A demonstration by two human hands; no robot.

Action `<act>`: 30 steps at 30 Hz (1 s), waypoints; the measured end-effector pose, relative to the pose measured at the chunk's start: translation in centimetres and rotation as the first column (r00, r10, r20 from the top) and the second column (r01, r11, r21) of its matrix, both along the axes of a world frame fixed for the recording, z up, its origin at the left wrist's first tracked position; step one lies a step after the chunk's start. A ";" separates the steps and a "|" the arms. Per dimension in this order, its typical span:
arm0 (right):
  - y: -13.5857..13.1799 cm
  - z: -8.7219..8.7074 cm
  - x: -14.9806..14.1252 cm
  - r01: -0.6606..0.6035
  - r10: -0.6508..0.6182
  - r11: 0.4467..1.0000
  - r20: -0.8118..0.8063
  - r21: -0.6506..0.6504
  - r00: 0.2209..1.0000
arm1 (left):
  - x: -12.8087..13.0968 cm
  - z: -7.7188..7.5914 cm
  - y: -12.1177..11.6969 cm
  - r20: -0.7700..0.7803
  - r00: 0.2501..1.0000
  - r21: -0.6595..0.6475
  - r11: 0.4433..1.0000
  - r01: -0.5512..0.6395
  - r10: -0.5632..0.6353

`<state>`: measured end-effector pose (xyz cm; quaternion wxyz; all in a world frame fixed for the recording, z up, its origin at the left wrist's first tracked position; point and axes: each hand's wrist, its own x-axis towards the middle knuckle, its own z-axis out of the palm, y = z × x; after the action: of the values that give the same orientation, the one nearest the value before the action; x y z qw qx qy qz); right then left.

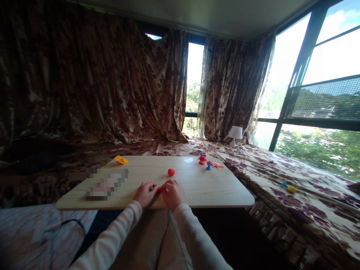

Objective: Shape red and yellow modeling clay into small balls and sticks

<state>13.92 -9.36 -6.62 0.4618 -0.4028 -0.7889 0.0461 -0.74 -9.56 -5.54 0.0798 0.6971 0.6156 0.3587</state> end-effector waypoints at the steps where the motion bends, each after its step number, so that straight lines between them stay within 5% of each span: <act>1: -0.1 0.1 0.0 0.002 -0.002 1.000 0.000 -0.008 1.000 | 0.0 -0.1 0.0 -0.016 1.000 -0.005 1.000 -0.004 0.004; 30: -0.5 0.4 0.1 -0.024 0.024 1.000 0.033 0.017 0.999 | 0.0 -0.5 0.0 -0.082 0.996 -0.016 1.000 0.026 -0.028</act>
<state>13.99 -9.91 -6.23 0.4518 -0.3899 -0.8015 0.0385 -0.72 -9.57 -6.06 0.0646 0.7189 0.6116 0.3239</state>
